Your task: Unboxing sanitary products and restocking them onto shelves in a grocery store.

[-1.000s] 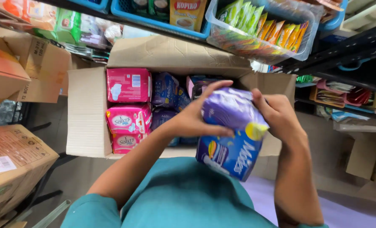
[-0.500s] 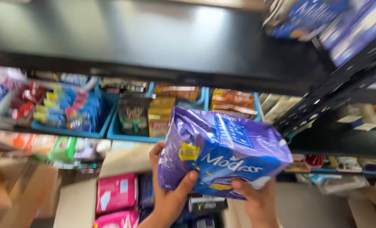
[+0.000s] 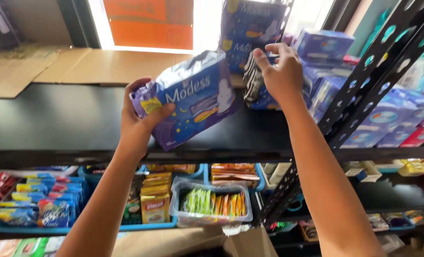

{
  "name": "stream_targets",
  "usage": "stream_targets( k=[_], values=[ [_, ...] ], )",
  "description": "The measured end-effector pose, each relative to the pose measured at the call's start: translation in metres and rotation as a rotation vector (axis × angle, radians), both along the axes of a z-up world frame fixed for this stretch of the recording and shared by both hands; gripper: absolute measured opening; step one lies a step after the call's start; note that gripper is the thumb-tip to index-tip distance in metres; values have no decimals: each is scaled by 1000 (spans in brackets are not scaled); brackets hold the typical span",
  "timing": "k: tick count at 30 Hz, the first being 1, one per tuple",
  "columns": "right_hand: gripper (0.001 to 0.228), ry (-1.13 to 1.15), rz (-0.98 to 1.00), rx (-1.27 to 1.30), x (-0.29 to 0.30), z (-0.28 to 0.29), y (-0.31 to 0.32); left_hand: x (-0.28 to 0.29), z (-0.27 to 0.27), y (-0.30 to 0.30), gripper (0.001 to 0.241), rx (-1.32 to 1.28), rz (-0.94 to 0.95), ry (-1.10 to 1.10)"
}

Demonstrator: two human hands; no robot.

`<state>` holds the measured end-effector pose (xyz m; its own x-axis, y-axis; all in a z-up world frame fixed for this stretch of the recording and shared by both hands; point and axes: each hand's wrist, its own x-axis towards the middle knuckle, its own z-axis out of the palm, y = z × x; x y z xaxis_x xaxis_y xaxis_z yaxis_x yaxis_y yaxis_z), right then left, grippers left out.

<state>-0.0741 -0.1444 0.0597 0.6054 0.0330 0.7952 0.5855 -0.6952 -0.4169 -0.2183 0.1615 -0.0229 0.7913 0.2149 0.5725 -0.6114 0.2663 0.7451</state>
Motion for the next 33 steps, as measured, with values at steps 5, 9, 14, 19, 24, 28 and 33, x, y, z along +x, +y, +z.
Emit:
stream_targets(
  k=[5,9,14,19,24,28,33],
  values=[
    [60,217,-534,-326,91,31,14,8,0,-4,75,315,351,-210],
    [67,301,-617,-382,117,18,20,-2,7,-9,79,457,474,-94],
    [67,293,-528,-395,140,13,12,0,10,-7,81,448,445,-27],
    [39,119,-436,-424,184,-5,-6,-3,12,-7,82,412,418,17],
    [29,83,-370,-522,152,7,1,-3,10,-4,83,438,442,19],
    [17,106,-365,-554,132,9,9,-3,9,-4,84,438,437,31],
    [18,153,-355,-659,67,12,28,-5,6,-4,84,438,438,0]
  ],
)
